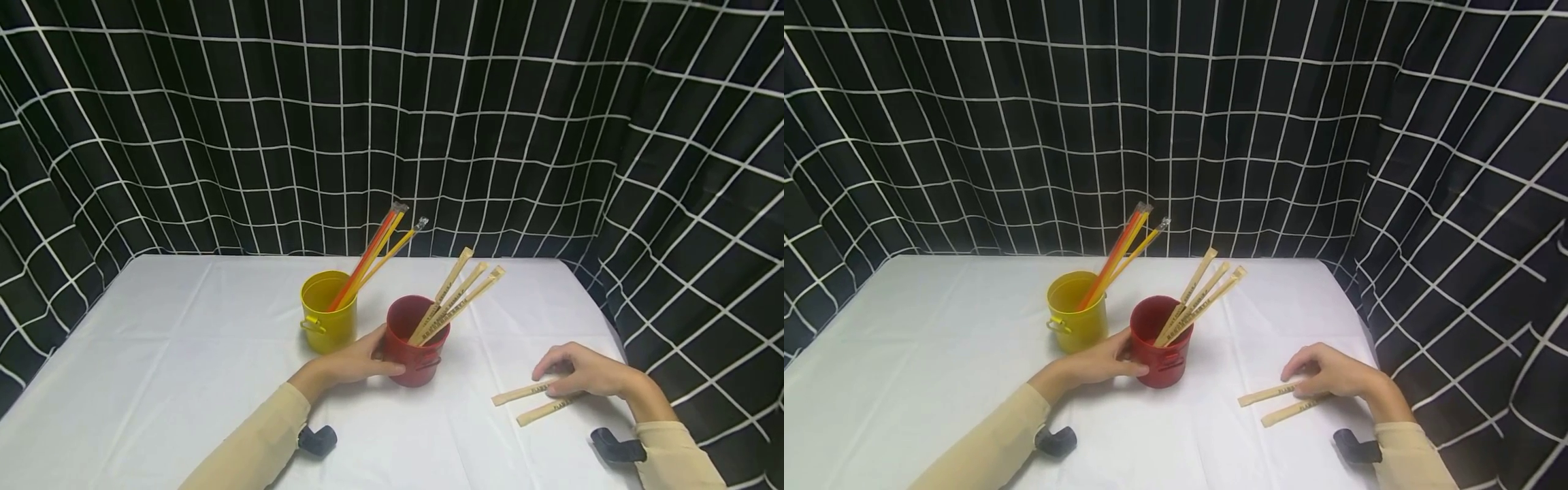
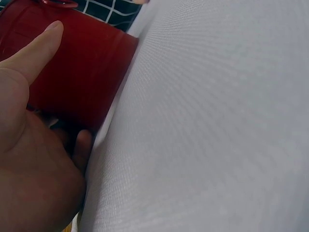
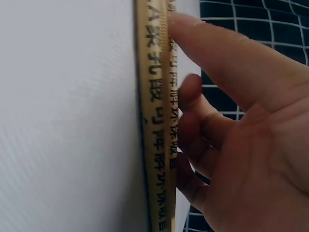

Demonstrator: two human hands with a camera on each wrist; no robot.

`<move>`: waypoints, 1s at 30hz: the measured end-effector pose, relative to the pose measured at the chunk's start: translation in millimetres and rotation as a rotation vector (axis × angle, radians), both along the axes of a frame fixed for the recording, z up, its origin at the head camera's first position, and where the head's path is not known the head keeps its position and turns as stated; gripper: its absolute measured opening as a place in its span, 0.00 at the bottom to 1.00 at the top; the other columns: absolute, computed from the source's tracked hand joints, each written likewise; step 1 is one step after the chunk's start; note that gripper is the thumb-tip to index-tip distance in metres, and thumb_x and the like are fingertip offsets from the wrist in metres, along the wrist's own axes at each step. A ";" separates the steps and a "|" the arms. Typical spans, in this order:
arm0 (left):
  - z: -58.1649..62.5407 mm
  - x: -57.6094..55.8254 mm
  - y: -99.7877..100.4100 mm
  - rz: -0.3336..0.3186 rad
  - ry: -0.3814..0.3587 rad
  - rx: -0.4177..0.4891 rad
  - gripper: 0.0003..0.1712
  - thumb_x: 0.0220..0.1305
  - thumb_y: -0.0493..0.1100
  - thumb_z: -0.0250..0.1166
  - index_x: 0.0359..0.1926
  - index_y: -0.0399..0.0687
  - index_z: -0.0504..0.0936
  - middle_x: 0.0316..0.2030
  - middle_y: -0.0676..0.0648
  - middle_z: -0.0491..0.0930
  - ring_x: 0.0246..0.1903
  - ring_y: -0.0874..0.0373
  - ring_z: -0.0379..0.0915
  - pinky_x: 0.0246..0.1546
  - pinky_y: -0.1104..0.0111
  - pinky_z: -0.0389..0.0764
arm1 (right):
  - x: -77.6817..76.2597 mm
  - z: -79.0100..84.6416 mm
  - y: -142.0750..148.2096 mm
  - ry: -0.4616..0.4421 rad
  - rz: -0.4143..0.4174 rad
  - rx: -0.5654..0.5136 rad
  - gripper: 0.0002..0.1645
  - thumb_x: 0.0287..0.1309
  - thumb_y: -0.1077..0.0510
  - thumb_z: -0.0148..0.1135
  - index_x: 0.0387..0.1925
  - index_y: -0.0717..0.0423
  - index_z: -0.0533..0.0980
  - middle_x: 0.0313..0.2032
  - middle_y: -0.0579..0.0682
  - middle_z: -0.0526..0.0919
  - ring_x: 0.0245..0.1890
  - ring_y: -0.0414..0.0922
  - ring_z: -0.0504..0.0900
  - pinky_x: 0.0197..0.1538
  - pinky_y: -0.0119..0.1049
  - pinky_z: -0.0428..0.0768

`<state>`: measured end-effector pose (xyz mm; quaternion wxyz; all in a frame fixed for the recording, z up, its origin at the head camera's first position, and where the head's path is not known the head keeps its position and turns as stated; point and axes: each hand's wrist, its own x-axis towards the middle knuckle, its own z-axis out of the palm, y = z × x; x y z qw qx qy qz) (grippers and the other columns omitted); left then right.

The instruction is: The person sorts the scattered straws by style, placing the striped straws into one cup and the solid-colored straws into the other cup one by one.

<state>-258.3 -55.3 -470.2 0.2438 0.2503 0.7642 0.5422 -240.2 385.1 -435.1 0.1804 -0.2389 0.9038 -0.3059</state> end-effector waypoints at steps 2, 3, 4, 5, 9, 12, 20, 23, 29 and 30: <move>0.1 0.6 -0.9 0.000 -0.001 0.001 0.52 0.64 0.52 0.70 0.80 0.65 0.48 0.79 0.54 0.55 0.80 0.53 0.48 0.80 0.51 0.55 | 0.4 -1.6 -3.1 0.021 -0.008 0.013 0.12 0.49 0.57 0.74 0.39 0.52 0.86 0.40 0.49 0.86 0.44 0.33 0.75 0.51 0.32 0.73; -0.1 0.7 -1.2 0.000 -0.006 0.002 0.51 0.64 0.52 0.70 0.80 0.65 0.49 0.79 0.54 0.55 0.80 0.54 0.48 0.80 0.52 0.54 | 0.5 -2.3 -4.4 0.030 -0.010 0.023 0.11 0.49 0.57 0.74 0.38 0.52 0.86 0.40 0.48 0.86 0.44 0.33 0.75 0.52 0.34 0.73; -0.2 1.0 -1.5 -0.002 -0.005 0.007 0.51 0.64 0.51 0.69 0.80 0.65 0.49 0.79 0.54 0.55 0.79 0.54 0.48 0.80 0.52 0.55 | 0.4 -2.9 -5.7 0.032 -0.015 0.030 0.10 0.49 0.57 0.74 0.37 0.51 0.86 0.40 0.47 0.85 0.44 0.33 0.75 0.53 0.36 0.73; -0.4 1.1 -1.8 -0.004 -0.004 0.009 0.51 0.64 0.51 0.69 0.80 0.64 0.49 0.79 0.54 0.55 0.79 0.54 0.48 0.80 0.52 0.55 | 0.2 -3.4 -6.5 0.040 -0.012 0.032 0.10 0.49 0.57 0.74 0.36 0.52 0.86 0.39 0.47 0.85 0.44 0.34 0.75 0.53 0.38 0.73; -1.0 1.9 -2.5 0.000 -0.005 0.013 0.51 0.64 0.51 0.69 0.80 0.65 0.49 0.79 0.54 0.56 0.79 0.54 0.49 0.80 0.52 0.55 | -0.8 -3.7 -8.6 0.048 -0.028 0.046 0.07 0.51 0.58 0.72 0.35 0.52 0.85 0.39 0.46 0.86 0.44 0.38 0.79 0.54 0.48 0.78; -1.6 2.5 -2.4 0.008 -0.008 0.006 0.51 0.64 0.51 0.69 0.80 0.65 0.49 0.79 0.54 0.56 0.79 0.54 0.49 0.80 0.52 0.55 | -0.8 -2.4 -9.9 0.058 -0.046 0.058 0.06 0.53 0.58 0.72 0.35 0.52 0.85 0.38 0.46 0.87 0.43 0.38 0.80 0.53 0.50 0.79; -2.1 2.3 -1.4 0.013 -0.010 -0.002 0.51 0.64 0.52 0.70 0.80 0.68 0.49 0.79 0.57 0.55 0.79 0.57 0.49 0.80 0.54 0.55 | 3.3 13.2 -24.1 0.165 -0.126 0.001 0.03 0.56 0.59 0.71 0.34 0.51 0.85 0.30 0.41 0.83 0.32 0.33 0.72 0.38 0.31 0.70; -2.4 0.0 -1.8 0.010 0.008 0.005 0.51 0.64 0.51 0.70 0.80 0.67 0.49 0.79 0.56 0.56 0.79 0.56 0.49 0.80 0.54 0.55 | 3.6 20.8 -33.1 0.260 -0.165 -0.019 0.03 0.57 0.60 0.70 0.35 0.51 0.85 0.28 0.41 0.82 0.31 0.33 0.71 0.39 0.34 0.69; -0.4 -1.4 -2.1 0.006 -0.006 -0.004 0.52 0.63 0.53 0.70 0.80 0.68 0.49 0.79 0.57 0.55 0.79 0.57 0.48 0.81 0.54 0.55 | 7.8 32.3 -44.5 0.468 -0.226 -0.085 0.05 0.58 0.63 0.70 0.37 0.53 0.85 0.32 0.42 0.85 0.32 0.32 0.73 0.40 0.32 0.71; -0.4 -1.7 -1.7 0.005 -0.007 -0.004 0.52 0.63 0.53 0.70 0.80 0.67 0.48 0.79 0.57 0.55 0.79 0.57 0.49 0.80 0.54 0.55 | 9.0 34.2 -45.6 0.501 -0.233 -0.103 0.06 0.58 0.64 0.70 0.37 0.53 0.85 0.32 0.42 0.86 0.32 0.32 0.74 0.40 0.31 0.71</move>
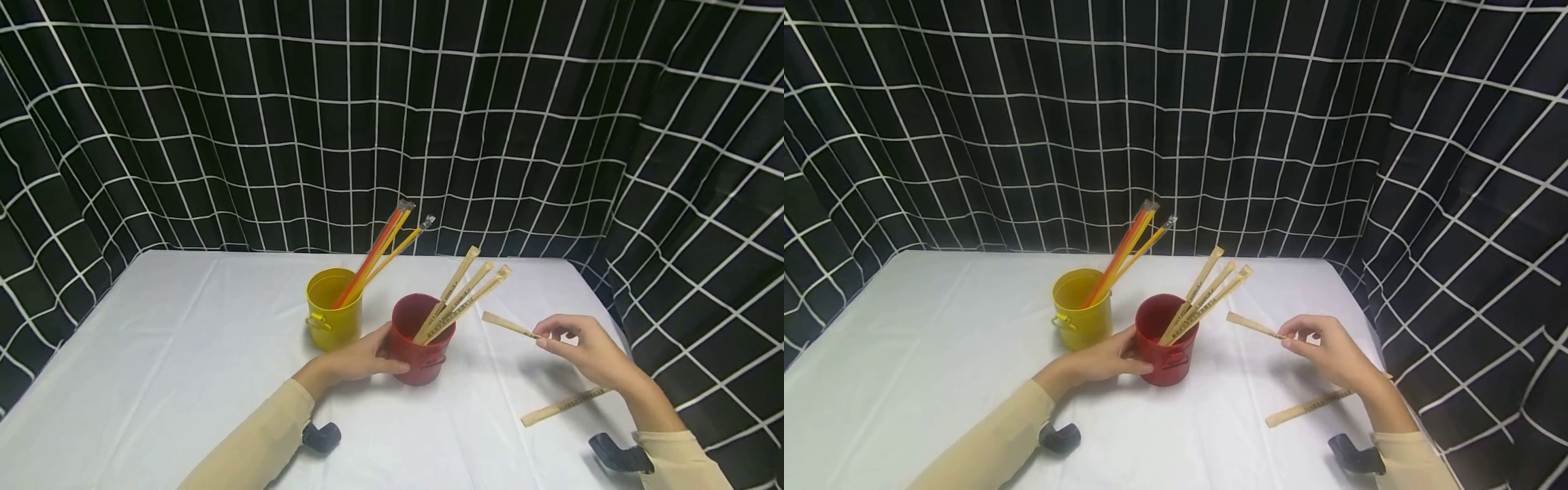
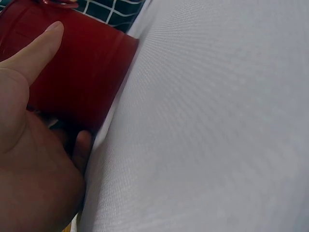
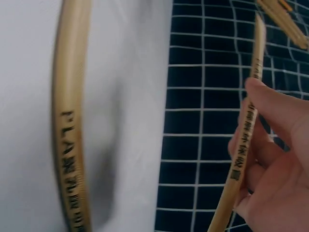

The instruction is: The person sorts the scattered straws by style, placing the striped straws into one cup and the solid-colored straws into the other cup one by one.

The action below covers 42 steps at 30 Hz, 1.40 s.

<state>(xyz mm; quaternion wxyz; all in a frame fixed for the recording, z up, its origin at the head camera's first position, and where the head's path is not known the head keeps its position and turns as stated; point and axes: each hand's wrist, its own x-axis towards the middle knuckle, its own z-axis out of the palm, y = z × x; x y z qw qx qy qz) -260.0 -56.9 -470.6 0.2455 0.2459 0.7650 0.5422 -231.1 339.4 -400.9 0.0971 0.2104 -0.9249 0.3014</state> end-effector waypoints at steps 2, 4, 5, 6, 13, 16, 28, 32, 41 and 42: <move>0.0 -0.5 1.7 0.000 -0.001 -0.003 0.53 0.63 0.53 0.70 0.80 0.66 0.48 0.79 0.56 0.55 0.79 0.57 0.49 0.80 0.54 0.55 | 3.8 5.5 -1.1 0.048 -0.004 -0.031 0.06 0.57 0.66 0.70 0.37 0.54 0.85 0.32 0.41 0.86 0.33 0.31 0.75 0.40 0.29 0.73; 0.2 -1.0 3.0 0.001 -0.002 -0.004 0.53 0.63 0.53 0.70 0.80 0.67 0.48 0.79 0.57 0.55 0.79 0.57 0.49 0.80 0.55 0.56 | 7.2 12.6 -2.8 0.072 0.007 -0.066 0.07 0.57 0.67 0.70 0.37 0.55 0.84 0.33 0.39 0.86 0.35 0.30 0.76 0.42 0.26 0.73; 0.5 -1.0 3.5 0.003 -0.002 -0.001 0.53 0.63 0.52 0.70 0.80 0.67 0.48 0.79 0.56 0.56 0.79 0.57 0.50 0.80 0.55 0.56 | 8.8 16.4 -4.0 0.082 0.022 -0.091 0.08 0.57 0.68 0.69 0.37 0.56 0.84 0.33 0.37 0.86 0.36 0.29 0.76 0.43 0.25 0.74; 1.0 -1.1 3.8 0.004 -0.002 0.001 0.53 0.63 0.52 0.70 0.80 0.67 0.48 0.79 0.56 0.56 0.79 0.57 0.50 0.80 0.55 0.57 | 10.5 20.4 -5.2 0.089 0.037 -0.109 0.08 0.57 0.69 0.69 0.38 0.56 0.84 0.34 0.35 0.86 0.37 0.29 0.77 0.44 0.23 0.74; 2.8 -0.6 4.6 -0.005 0.001 0.001 0.52 0.63 0.52 0.71 0.80 0.68 0.49 0.78 0.57 0.57 0.79 0.58 0.50 0.79 0.56 0.58 | 18.6 54.5 -19.8 0.060 0.129 -0.334 0.11 0.59 0.75 0.63 0.42 0.65 0.81 0.38 0.32 0.84 0.40 0.31 0.81 0.45 0.20 0.77; 1.7 -0.7 3.8 -0.009 0.003 0.002 0.52 0.63 0.52 0.70 0.80 0.68 0.48 0.79 0.57 0.56 0.79 0.57 0.50 0.80 0.56 0.58 | 16.5 67.9 -31.1 0.017 0.161 -0.536 0.12 0.61 0.77 0.59 0.43 0.65 0.80 0.39 0.36 0.85 0.41 0.32 0.83 0.46 0.21 0.80; -0.4 1.7 1.9 -0.003 0.004 -0.009 0.52 0.63 0.53 0.70 0.79 0.69 0.49 0.78 0.58 0.56 0.79 0.58 0.49 0.80 0.54 0.56 | 15.1 78.8 -74.6 -0.046 0.445 -1.277 0.19 0.68 0.77 0.48 0.51 0.63 0.80 0.42 0.51 0.87 0.42 0.42 0.88 0.48 0.27 0.86; -0.1 2.1 1.6 0.002 0.007 -0.006 0.51 0.63 0.53 0.70 0.79 0.70 0.50 0.78 0.58 0.57 0.79 0.57 0.50 0.80 0.54 0.57 | 16.6 77.8 -80.8 -0.049 0.425 -1.289 0.19 0.68 0.77 0.48 0.52 0.63 0.80 0.41 0.51 0.87 0.40 0.42 0.88 0.47 0.28 0.86; -2.5 -0.6 2.6 -0.001 0.005 -0.001 0.51 0.63 0.54 0.70 0.79 0.73 0.50 0.78 0.59 0.57 0.79 0.57 0.49 0.80 0.52 0.57 | 20.4 75.8 -88.7 -0.127 0.509 -1.324 0.19 0.69 0.76 0.48 0.51 0.63 0.81 0.41 0.50 0.87 0.41 0.42 0.87 0.45 0.27 0.84; -2.1 -0.5 2.8 -0.002 0.007 -0.001 0.51 0.63 0.54 0.70 0.79 0.72 0.50 0.78 0.58 0.57 0.79 0.57 0.49 0.80 0.52 0.56 | 20.8 75.4 -89.1 -0.136 0.519 -1.334 0.19 0.69 0.76 0.48 0.51 0.63 0.81 0.41 0.50 0.87 0.41 0.42 0.87 0.46 0.27 0.84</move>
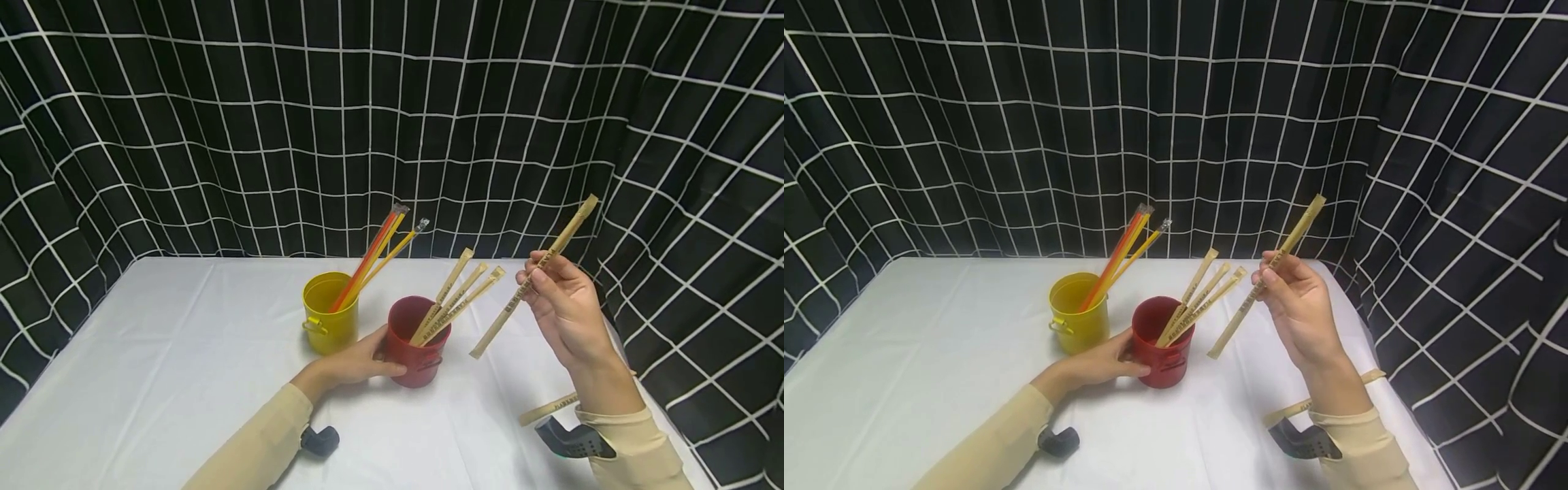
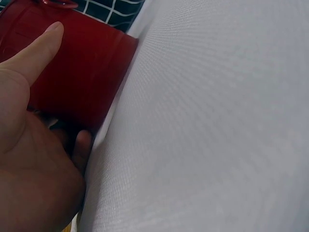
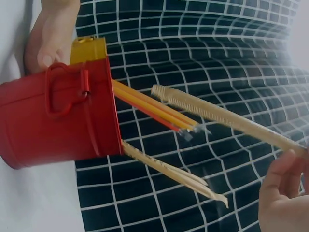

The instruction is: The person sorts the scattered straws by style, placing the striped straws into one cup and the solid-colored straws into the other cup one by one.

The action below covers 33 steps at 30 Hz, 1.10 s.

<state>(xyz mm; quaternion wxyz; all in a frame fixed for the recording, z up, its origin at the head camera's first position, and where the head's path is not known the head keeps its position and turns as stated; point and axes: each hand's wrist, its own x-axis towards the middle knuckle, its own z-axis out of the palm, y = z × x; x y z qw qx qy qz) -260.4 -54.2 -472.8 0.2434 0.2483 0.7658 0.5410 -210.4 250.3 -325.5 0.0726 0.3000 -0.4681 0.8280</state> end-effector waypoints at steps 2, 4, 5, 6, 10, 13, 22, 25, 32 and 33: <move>0.5 0.2 0.2 -0.001 0.000 -0.004 0.51 0.63 0.54 0.70 0.79 0.72 0.50 0.78 0.59 0.57 0.79 0.57 0.49 0.80 0.51 0.56 | 0.4 -1.2 -1.0 0.000 0.014 -0.015 0.19 0.69 0.76 0.48 0.50 0.63 0.81 0.42 0.50 0.86 0.42 0.42 0.87 0.47 0.27 0.84; 1.7 0.9 0.7 -0.004 0.005 -0.003 0.51 0.63 0.54 0.70 0.79 0.70 0.50 0.78 0.58 0.56 0.79 0.56 0.49 0.80 0.50 0.56 | 0.8 -2.4 -2.4 0.001 0.013 -0.016 0.19 0.69 0.76 0.49 0.49 0.62 0.82 0.42 0.50 0.86 0.41 0.42 0.87 0.48 0.27 0.85; 2.1 1.4 1.1 -0.008 0.007 0.000 0.51 0.63 0.53 0.70 0.79 0.69 0.50 0.78 0.57 0.56 0.79 0.55 0.49 0.80 0.50 0.56 | 0.9 -3.2 -3.3 0.003 0.013 -0.017 0.19 0.68 0.77 0.49 0.49 0.62 0.82 0.41 0.50 0.86 0.41 0.42 0.88 0.47 0.27 0.85; 2.1 1.5 1.3 -0.011 0.008 0.002 0.51 0.64 0.53 0.70 0.79 0.68 0.49 0.78 0.57 0.56 0.79 0.55 0.49 0.80 0.51 0.56 | 1.0 -3.8 -4.3 0.007 -0.002 -0.002 0.19 0.68 0.76 0.50 0.48 0.61 0.83 0.41 0.49 0.86 0.41 0.41 0.88 0.47 0.27 0.85; 3.3 2.5 2.0 -0.019 0.014 0.022 0.51 0.64 0.50 0.69 0.80 0.65 0.49 0.79 0.55 0.56 0.79 0.54 0.49 0.80 0.52 0.57 | 0.0 -5.9 -8.5 0.028 -0.080 0.073 0.19 0.67 0.77 0.51 0.46 0.59 0.83 0.39 0.48 0.86 0.39 0.39 0.88 0.44 0.27 0.86; 3.8 3.0 1.8 -0.014 0.013 0.021 0.51 0.64 0.51 0.69 0.80 0.66 0.49 0.78 0.56 0.56 0.79 0.55 0.49 0.80 0.52 0.57 | -1.5 -7.3 -10.3 0.047 -0.148 0.134 0.18 0.66 0.78 0.52 0.44 0.60 0.83 0.38 0.48 0.87 0.39 0.39 0.88 0.44 0.28 0.87; 5.1 0.8 0.4 0.006 0.010 0.003 0.52 0.63 0.52 0.70 0.79 0.69 0.49 0.78 0.58 0.56 0.79 0.57 0.49 0.80 0.54 0.56 | -12.6 -16.0 -12.9 0.075 -0.442 0.330 0.12 0.61 0.76 0.60 0.37 0.60 0.83 0.35 0.46 0.88 0.32 0.37 0.86 0.36 0.26 0.85; 4.6 0.0 0.0 0.005 0.013 0.005 0.52 0.63 0.52 0.71 0.80 0.68 0.49 0.78 0.57 0.57 0.79 0.57 0.49 0.80 0.53 0.56 | -16.5 -20.3 -13.6 0.053 -0.485 0.405 0.06 0.60 0.75 0.62 0.38 0.67 0.81 0.34 0.45 0.89 0.31 0.36 0.86 0.35 0.25 0.85; 3.0 1.2 -0.3 -0.006 0.011 0.007 0.52 0.63 0.52 0.71 0.80 0.66 0.49 0.79 0.58 0.55 0.80 0.57 0.47 0.81 0.53 0.52 | -24.0 -37.6 -14.6 0.028 -0.556 0.678 0.08 0.61 0.69 0.66 0.40 0.73 0.80 0.35 0.33 0.87 0.32 0.32 0.85 0.36 0.25 0.84; 2.9 1.2 -0.1 -0.004 0.011 0.006 0.53 0.63 0.52 0.71 0.80 0.67 0.49 0.79 0.58 0.55 0.80 0.58 0.47 0.81 0.54 0.52 | -25.3 -39.9 -14.8 0.044 -0.568 0.726 0.09 0.62 0.67 0.66 0.41 0.72 0.80 0.34 0.32 0.86 0.32 0.32 0.85 0.36 0.25 0.84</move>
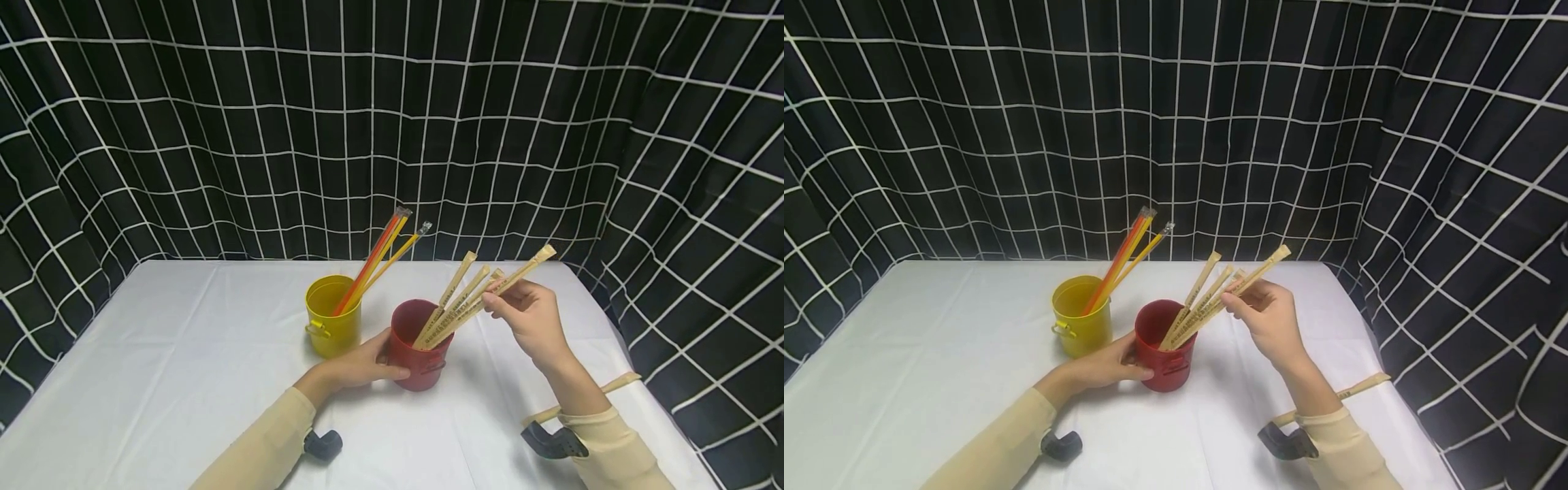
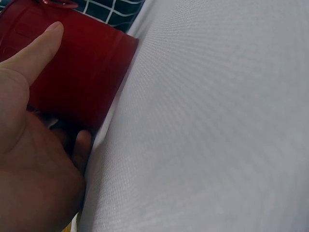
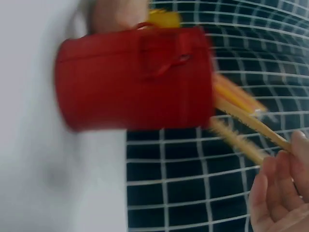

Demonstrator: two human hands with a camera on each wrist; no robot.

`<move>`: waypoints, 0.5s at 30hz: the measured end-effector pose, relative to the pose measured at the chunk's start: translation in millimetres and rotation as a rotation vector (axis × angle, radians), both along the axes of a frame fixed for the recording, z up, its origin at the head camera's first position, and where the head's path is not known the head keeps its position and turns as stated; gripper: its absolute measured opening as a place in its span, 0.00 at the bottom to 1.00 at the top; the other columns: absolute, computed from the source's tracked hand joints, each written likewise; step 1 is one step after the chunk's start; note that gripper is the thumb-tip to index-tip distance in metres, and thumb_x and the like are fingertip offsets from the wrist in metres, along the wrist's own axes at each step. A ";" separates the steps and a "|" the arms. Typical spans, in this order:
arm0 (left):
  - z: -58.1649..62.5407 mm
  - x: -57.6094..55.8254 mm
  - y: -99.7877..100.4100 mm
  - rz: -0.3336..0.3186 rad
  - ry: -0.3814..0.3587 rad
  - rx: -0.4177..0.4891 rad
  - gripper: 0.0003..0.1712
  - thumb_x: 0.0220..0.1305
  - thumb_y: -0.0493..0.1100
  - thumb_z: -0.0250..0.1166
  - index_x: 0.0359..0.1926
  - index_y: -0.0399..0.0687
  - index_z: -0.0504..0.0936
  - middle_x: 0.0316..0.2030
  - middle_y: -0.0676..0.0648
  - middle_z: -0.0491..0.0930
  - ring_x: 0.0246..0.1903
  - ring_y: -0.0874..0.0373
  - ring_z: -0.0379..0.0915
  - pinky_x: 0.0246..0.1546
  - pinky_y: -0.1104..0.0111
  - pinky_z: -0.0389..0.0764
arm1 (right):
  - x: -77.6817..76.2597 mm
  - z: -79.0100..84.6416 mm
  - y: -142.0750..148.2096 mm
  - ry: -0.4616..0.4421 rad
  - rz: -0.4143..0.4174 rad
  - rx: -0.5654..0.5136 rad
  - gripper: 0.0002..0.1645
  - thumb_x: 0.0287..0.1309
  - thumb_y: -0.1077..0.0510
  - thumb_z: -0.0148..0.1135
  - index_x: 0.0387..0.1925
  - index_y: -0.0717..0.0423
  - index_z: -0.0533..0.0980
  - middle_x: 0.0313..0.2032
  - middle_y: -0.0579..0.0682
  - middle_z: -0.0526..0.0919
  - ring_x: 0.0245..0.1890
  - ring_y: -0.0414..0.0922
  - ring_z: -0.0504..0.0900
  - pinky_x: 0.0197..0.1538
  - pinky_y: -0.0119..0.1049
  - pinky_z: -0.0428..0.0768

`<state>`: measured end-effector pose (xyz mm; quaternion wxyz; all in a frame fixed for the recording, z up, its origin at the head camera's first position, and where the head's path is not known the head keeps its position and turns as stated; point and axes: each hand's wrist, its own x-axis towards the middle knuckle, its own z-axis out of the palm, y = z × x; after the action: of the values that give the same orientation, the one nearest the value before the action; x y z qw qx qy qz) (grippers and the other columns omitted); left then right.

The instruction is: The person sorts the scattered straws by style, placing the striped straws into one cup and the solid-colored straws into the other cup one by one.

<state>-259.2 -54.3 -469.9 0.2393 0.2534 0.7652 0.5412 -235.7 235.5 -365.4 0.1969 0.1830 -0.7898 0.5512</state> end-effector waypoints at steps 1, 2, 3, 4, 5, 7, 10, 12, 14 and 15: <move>-0.3 -0.1 -0.1 0.002 0.002 0.001 0.52 0.63 0.52 0.71 0.80 0.67 0.49 0.79 0.58 0.55 0.80 0.58 0.47 0.81 0.54 0.52 | -1.6 -2.6 0.0 0.005 -0.010 0.045 0.09 0.62 0.66 0.66 0.41 0.71 0.81 0.34 0.31 0.85 0.32 0.31 0.84 0.37 0.24 0.84; -0.4 0.0 -0.2 0.004 0.003 0.002 0.52 0.63 0.52 0.71 0.80 0.67 0.49 0.79 0.58 0.55 0.80 0.58 0.47 0.81 0.54 0.52 | -3.2 -4.8 -0.2 0.009 -0.020 0.078 0.09 0.62 0.65 0.67 0.41 0.70 0.82 0.34 0.30 0.84 0.32 0.30 0.84 0.38 0.24 0.84; -0.3 -0.2 -0.1 0.003 0.006 0.005 0.52 0.63 0.52 0.71 0.80 0.67 0.49 0.78 0.58 0.56 0.79 0.58 0.48 0.81 0.54 0.52 | -4.5 -6.5 -0.3 0.008 -0.032 0.100 0.09 0.63 0.64 0.67 0.40 0.70 0.82 0.34 0.30 0.84 0.32 0.30 0.83 0.38 0.24 0.84; -0.2 -0.1 -0.1 0.001 0.009 0.009 0.52 0.63 0.52 0.70 0.80 0.66 0.49 0.78 0.57 0.56 0.79 0.57 0.48 0.81 0.54 0.53 | -5.7 -8.1 -0.3 0.008 -0.047 0.114 0.09 0.63 0.64 0.67 0.40 0.69 0.82 0.33 0.30 0.83 0.32 0.30 0.83 0.38 0.24 0.83; 0.1 -0.1 -0.1 0.001 0.010 0.008 0.52 0.63 0.52 0.70 0.80 0.66 0.49 0.78 0.57 0.57 0.79 0.57 0.49 0.81 0.54 0.53 | -6.4 -9.3 -0.6 0.001 -0.056 0.118 0.09 0.64 0.63 0.66 0.40 0.69 0.82 0.33 0.31 0.83 0.32 0.30 0.83 0.38 0.24 0.83; 0.7 -0.1 -0.1 0.001 0.006 0.006 0.51 0.63 0.52 0.70 0.80 0.66 0.50 0.78 0.57 0.58 0.79 0.57 0.50 0.81 0.54 0.54 | -7.0 -11.2 -1.7 -0.027 -0.054 0.119 0.09 0.65 0.63 0.65 0.40 0.68 0.82 0.33 0.36 0.85 0.31 0.31 0.83 0.37 0.25 0.83; 1.8 0.7 -0.1 0.002 0.000 -0.002 0.51 0.63 0.52 0.70 0.79 0.67 0.50 0.77 0.57 0.58 0.79 0.57 0.50 0.80 0.53 0.55 | -5.8 -13.6 -5.7 -0.087 -0.007 0.150 0.10 0.65 0.63 0.65 0.41 0.69 0.82 0.35 0.50 0.88 0.31 0.32 0.83 0.38 0.27 0.83; 2.2 1.3 -0.3 0.001 0.000 -0.001 0.50 0.63 0.52 0.70 0.79 0.66 0.50 0.78 0.57 0.58 0.79 0.56 0.49 0.80 0.52 0.54 | -5.0 -15.4 -8.9 -0.136 0.047 0.200 0.11 0.65 0.62 0.65 0.42 0.69 0.82 0.38 0.58 0.89 0.32 0.33 0.84 0.39 0.28 0.84; 2.4 2.0 -0.5 0.000 0.000 0.001 0.51 0.64 0.52 0.70 0.80 0.65 0.50 0.78 0.56 0.57 0.79 0.56 0.49 0.81 0.52 0.54 | -4.6 -17.0 -11.2 -0.179 0.091 0.257 0.11 0.66 0.61 0.65 0.42 0.68 0.83 0.40 0.62 0.89 0.33 0.33 0.84 0.40 0.29 0.84; 2.5 2.3 -0.6 -0.001 0.002 0.001 0.51 0.64 0.52 0.70 0.80 0.65 0.50 0.78 0.55 0.57 0.79 0.55 0.49 0.81 0.51 0.53 | -4.5 -17.5 -11.8 -0.195 0.108 0.281 0.12 0.66 0.61 0.65 0.43 0.67 0.83 0.41 0.62 0.89 0.34 0.34 0.84 0.40 0.29 0.84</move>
<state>-256.9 -54.8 -467.3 0.2387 0.2544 0.7650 0.5414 -240.2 223.7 -382.9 0.0618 0.1967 -0.8634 0.4605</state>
